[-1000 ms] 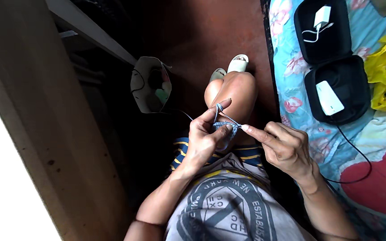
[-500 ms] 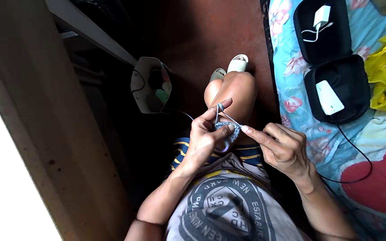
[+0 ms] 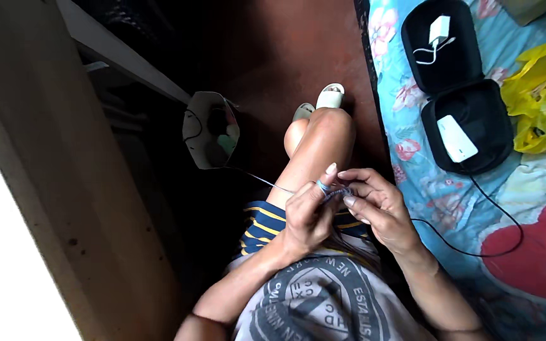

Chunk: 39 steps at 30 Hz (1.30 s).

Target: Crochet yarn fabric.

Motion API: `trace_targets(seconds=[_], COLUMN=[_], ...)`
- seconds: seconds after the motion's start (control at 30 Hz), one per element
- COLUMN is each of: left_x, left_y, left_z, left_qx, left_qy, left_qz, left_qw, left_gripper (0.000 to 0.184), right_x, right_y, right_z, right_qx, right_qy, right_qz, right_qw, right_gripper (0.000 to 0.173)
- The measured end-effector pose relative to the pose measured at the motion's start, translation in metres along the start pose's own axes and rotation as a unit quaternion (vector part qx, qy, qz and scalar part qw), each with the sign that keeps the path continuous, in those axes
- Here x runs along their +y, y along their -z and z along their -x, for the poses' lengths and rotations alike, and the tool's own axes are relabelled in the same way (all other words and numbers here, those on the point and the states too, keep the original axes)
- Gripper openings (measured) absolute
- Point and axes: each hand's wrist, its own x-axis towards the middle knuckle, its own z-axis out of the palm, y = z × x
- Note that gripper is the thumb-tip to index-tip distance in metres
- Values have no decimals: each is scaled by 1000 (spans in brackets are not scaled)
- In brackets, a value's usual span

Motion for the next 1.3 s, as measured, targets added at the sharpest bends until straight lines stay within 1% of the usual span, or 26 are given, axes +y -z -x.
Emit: trace_targets(seconds=[0.03, 0.07, 0.1, 0.13, 0.17, 0.23, 0.27, 0.33, 0.43, 0.53, 0.67, 0.7, 0.77, 0.83, 0.93, 1.0, 1.03, 1.13, 1.2, 1.3], left_x=[5, 12, 19, 22, 23, 23, 23, 22, 19, 15, 12, 12, 15, 20, 24, 23, 23, 22, 23, 25], left_y=[1, 4, 8, 13, 17, 27, 31, 36, 40, 44, 48, 48, 45, 38, 29, 29, 29, 31, 30, 28], left_z=[-2, -6, -12, -17, -21, -28, -31, -34, -36, -37, -39, -39, -38, -35, -31, -31, -31, -34, -35, -37], left_qx=[-3, -7, -3, 2, -1, -31, -47, -69, -79, -75, -70, -77, -96, -105, -101, -82, -66, -28, -7, 13], left_qy=[55, 126, 198, 253, 284, 309, 318, 329, 343, 349, 354, 349, 325, 302, 268, 274, 284, 312, 318, 319], left_qz=[55, 111, 162, 202, 228, 239, 237, 241, 259, 287, 298, 287, 223, 164, 153, 166, 177, 226, 236, 223], left_qw=[997, 986, 967, 946, 931, 920, 917, 911, 899, 889, 884, 889, 914, 933, 946, 944, 940, 922, 918, 921], left_gripper=[42, 50, 58, 61, 62, 59, 56, 54, 49, 46, 45, 46, 48, 49, 44, 44, 45, 46, 42, 38], right_x=[1, 3, 6, 10, 12, 14, 13, 12, 12, 13, 15, 15, 14, 12, 7, 5, 4, 6, 4, -1], right_y=[1, 3, 6, 11, 16, 24, 27, 29, 30, 33, 38, 38, 36, 30, 22, 21, 22, 28, 33, 39], right_z=[0, 1, 1, 1, 0, -2, -2, -4, -6, -6, -4, -4, -4, -5, -7, -9, -9, -11, -13, -15], right_qx=[6, 17, 31, 45, 58, 72, 69, 61, 57, 47, 25, 19, 8, 0, -18, -34, -40, -29, -23, -30], right_qy=[25, 72, 127, 178, 220, 282, 300, 322, 337, 340, 330, 327, 313, 277, 204, 175, 171, 204, 234, 277], right_qz=[26, 88, 162, 236, 300, 383, 407, 432, 451, 447, 424, 421, 409, 371, 247, 187, 182, 249, 324, 424], right_qw=[999, 993, 978, 954, 926, 877, 860, 840, 825, 826, 843, 846, 857, 886, 947, 966, 967, 946, 917, 862], right_gripper=[31, 28, 23, 18, 15, 15, 16, 18, 18, 18, 18, 18, 19, 19, 23, 26, 26, 26, 29, 35])
